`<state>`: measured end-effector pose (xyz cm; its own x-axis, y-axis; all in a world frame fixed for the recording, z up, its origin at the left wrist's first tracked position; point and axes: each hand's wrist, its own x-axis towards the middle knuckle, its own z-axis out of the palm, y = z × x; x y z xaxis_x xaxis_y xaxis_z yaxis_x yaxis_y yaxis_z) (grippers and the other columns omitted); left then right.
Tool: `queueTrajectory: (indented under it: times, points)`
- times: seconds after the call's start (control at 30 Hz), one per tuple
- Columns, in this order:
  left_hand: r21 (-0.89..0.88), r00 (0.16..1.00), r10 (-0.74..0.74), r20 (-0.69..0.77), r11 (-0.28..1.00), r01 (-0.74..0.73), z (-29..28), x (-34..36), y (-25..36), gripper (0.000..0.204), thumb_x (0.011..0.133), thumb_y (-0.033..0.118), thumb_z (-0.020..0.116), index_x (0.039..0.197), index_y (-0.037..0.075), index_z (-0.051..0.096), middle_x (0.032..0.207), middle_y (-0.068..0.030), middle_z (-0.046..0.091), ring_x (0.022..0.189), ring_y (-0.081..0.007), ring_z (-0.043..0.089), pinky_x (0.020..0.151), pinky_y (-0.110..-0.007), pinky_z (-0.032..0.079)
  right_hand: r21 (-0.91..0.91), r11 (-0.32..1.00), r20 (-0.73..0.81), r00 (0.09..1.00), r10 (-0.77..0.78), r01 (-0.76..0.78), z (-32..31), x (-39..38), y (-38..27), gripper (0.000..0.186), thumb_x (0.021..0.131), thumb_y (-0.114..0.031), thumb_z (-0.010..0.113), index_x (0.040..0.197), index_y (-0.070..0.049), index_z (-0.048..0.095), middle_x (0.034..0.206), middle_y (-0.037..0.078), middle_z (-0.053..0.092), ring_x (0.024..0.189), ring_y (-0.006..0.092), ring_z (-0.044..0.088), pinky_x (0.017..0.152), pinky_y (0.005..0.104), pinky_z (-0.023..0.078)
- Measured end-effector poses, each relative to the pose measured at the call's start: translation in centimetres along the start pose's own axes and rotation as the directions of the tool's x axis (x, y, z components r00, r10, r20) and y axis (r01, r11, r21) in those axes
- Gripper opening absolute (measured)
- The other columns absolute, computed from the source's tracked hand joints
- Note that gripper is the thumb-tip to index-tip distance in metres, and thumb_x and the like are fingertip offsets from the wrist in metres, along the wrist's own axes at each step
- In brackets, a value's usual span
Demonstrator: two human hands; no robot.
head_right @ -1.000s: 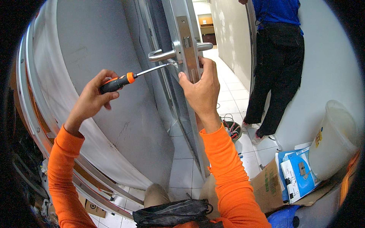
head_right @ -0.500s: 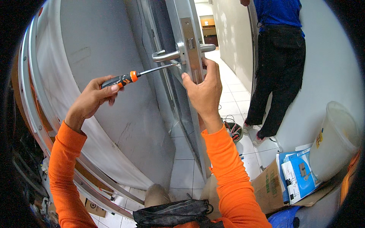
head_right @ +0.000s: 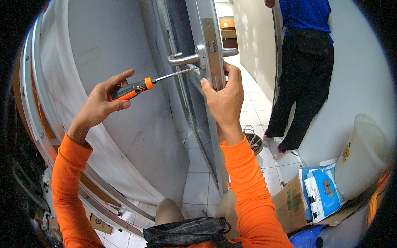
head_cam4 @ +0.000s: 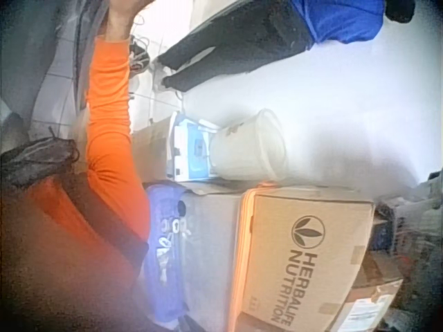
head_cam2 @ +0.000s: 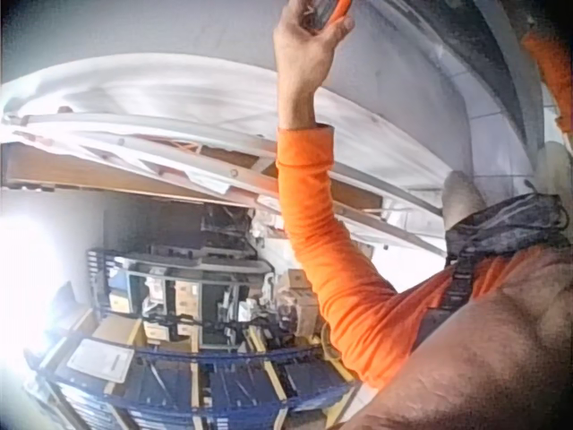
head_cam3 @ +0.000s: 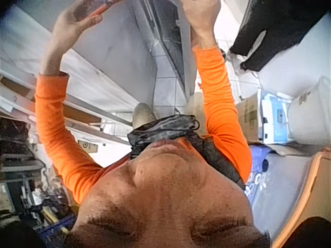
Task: The person installs a door handle and lock assembly by fitting the hardware into the door, inserting components by hand, and securing the plate with a screwdriver.
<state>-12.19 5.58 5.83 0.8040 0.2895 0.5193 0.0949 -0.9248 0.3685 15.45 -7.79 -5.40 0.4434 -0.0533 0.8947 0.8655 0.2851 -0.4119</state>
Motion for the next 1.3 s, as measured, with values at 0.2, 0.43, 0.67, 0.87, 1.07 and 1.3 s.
queueTrajectory:
  times: [0.2,0.43,0.67,0.87,1.07,1.3]
  points:
    - [0.353,0.995,-0.102,0.016,0.931,0.090,0.6,1.0,-0.2,0.061,0.091,0.033,0.078,0.139,0.001,0.060,0.085,-0.0100,0.056,0.077,-0.0168,0.055,0.072,-0.033,0.049,0.070,0.996,0.009,0.998,0.060,-0.061,0.7,-0.3,0.1,0.050,0.081,-0.014,0.080,0.122,0.002,0.057,0.114,0.018,0.064,0.107,0.0313,0.065,0.095,0.0413,0.051]
    - [-0.053,0.981,-0.116,0.159,0.991,0.125,-0.5,0.7,0.8,0.047,0.099,0.034,0.066,0.136,0.005,0.063,0.075,-0.0036,0.052,0.067,-0.0136,0.047,0.063,-0.036,0.041,0.054,0.993,0.016,0.995,0.102,-0.103,-0.5,0.2,-0.6,0.051,0.082,-0.013,0.080,0.125,0.003,0.057,0.116,0.018,0.064,0.110,0.0291,0.064,0.099,0.0416,0.049]
    - [0.181,0.998,0.026,0.050,0.983,-0.035,-0.7,0.4,-1.0,0.064,0.085,0.010,0.079,0.146,0.010,0.057,0.104,-0.0057,0.059,0.089,-0.0200,0.055,0.083,-0.037,0.048,0.031,0.996,0.013,0.996,0.089,-0.089,0.3,-0.4,-0.2,0.052,0.082,-0.014,0.080,0.125,0.002,0.056,0.118,0.020,0.064,0.111,0.0316,0.065,0.099,0.0421,0.049]
    - [0.110,0.972,-0.234,-0.001,0.966,0.233,0.7,0.9,2.3,0.034,0.096,0.022,0.072,0.124,0.006,0.067,0.070,0.0010,0.048,0.063,-0.0124,0.052,0.064,-0.031,0.048,0.063,0.994,0.002,0.996,0.084,-0.084,0.2,-0.2,-0.2,0.049,0.081,-0.012,0.079,0.123,0.002,0.058,0.116,0.019,0.065,0.107,0.0304,0.066,0.096,0.0408,0.050]
    - [-0.144,0.993,-0.057,0.105,0.987,0.072,-1.2,0.9,0.4,0.051,0.100,0.037,0.065,0.140,0.007,0.062,0.088,-0.0046,0.059,0.091,-0.0135,0.060,0.078,-0.027,0.050,0.053,0.997,-0.002,0.999,0.052,-0.052,0.0,-0.1,0.0,0.049,0.081,-0.014,0.078,0.123,0.002,0.058,0.116,0.018,0.065,0.108,0.0305,0.065,0.098,0.0415,0.049]
    - [-0.006,0.997,-0.063,0.050,0.998,0.063,-0.2,1.0,-0.2,0.052,0.092,0.020,0.077,0.139,0.005,0.061,0.095,-0.0033,0.060,0.097,-0.0143,0.060,0.086,-0.030,0.052,0.015,1.000,-0.001,1.000,-0.001,0.001,0.1,-0.1,0.2,0.051,0.083,-0.016,0.078,0.124,0.002,0.056,0.116,0.019,0.064,0.108,0.0304,0.065,0.096,0.0419,0.051]
